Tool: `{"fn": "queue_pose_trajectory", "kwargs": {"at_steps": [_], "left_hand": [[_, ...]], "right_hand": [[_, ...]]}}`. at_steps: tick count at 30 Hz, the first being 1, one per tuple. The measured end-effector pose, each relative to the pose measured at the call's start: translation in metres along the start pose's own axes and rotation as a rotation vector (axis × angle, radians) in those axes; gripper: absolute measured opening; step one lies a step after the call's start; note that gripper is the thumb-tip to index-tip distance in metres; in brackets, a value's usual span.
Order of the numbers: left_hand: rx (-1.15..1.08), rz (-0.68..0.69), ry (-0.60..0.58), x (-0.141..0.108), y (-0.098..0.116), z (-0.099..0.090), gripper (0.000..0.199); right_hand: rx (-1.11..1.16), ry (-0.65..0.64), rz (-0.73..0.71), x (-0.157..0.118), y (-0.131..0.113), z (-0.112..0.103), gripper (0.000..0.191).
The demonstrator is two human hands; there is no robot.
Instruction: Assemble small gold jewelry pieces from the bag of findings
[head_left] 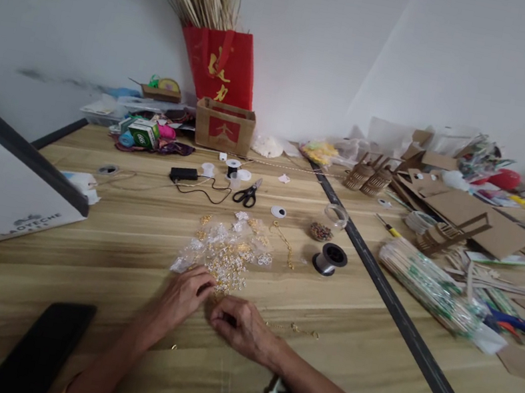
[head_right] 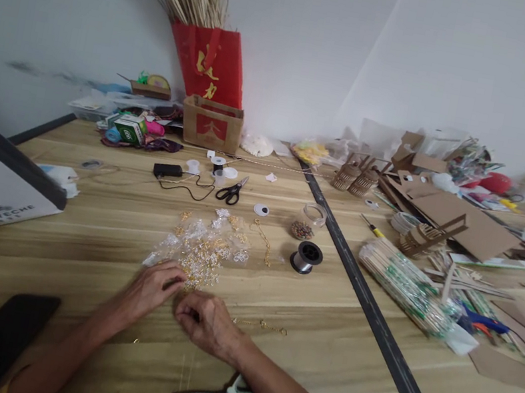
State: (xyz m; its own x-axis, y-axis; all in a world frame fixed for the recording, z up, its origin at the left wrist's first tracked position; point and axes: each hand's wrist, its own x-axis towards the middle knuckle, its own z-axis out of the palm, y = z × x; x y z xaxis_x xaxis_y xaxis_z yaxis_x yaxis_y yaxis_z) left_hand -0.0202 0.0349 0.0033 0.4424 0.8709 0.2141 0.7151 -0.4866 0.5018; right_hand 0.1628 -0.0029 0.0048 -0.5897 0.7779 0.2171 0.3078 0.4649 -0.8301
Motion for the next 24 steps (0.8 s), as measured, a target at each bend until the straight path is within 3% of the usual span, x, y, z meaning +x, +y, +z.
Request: {"fn": "queue_pose_trajectory", "kwargs": {"at_steps": [13,24], "left_hand": [[-0.098,-0.092,0.048,-0.0007,-0.0050,0.0006,0.019],[-0.077,-0.111,-0.017,0.0011,0.0040,-0.0059,0.019]], "right_hand": [[0.023,-0.003,0.003,0.0000,-0.0023,-0.0003,0.013],[0.038,0.000,-0.018,-0.0014,0.0032,0.0026,0.012]]}}
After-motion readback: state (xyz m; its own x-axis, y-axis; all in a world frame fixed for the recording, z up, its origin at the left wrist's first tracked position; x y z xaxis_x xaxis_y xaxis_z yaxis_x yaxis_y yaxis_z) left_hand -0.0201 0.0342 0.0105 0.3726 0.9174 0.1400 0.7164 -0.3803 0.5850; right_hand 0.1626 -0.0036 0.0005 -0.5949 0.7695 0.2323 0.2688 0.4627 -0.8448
